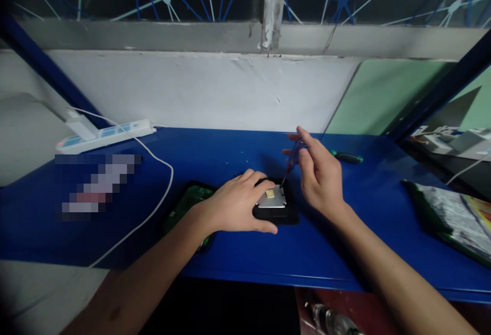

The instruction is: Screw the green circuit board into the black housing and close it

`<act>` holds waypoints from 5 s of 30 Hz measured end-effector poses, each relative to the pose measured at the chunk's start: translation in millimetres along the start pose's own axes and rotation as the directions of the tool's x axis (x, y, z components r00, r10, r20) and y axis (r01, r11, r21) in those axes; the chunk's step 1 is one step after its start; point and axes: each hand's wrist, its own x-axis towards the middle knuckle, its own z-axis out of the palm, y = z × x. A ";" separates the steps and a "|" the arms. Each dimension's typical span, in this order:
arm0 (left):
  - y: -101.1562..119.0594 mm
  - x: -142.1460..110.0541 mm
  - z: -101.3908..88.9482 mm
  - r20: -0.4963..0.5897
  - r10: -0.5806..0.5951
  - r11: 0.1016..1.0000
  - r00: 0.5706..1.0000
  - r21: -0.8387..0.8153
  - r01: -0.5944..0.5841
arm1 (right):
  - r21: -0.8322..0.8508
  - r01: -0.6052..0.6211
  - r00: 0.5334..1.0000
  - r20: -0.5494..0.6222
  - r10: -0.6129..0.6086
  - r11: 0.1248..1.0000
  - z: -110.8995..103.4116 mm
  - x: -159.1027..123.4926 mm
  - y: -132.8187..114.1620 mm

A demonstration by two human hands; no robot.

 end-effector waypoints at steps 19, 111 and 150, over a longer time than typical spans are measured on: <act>-0.8 0.6 -1.1 0.031 0.006 1.000 0.999 -0.011 -0.006 | 0.001 -0.009 0.999 -0.035 0.009 1.000 0.5 -0.6 -3.5; 9.7 -0.2 8.9 -0.009 0.005 0.987 1.000 0.158 -0.003 | -0.035 -0.089 0.996 0.014 0.089 0.995 64.7 26.1 -25.5; 7.2 1.2 -4.3 -0.067 0.090 0.996 0.994 -0.019 -0.092 | 0.117 -0.353 0.928 -0.087 0.363 0.928 -5.8 0.5 13.9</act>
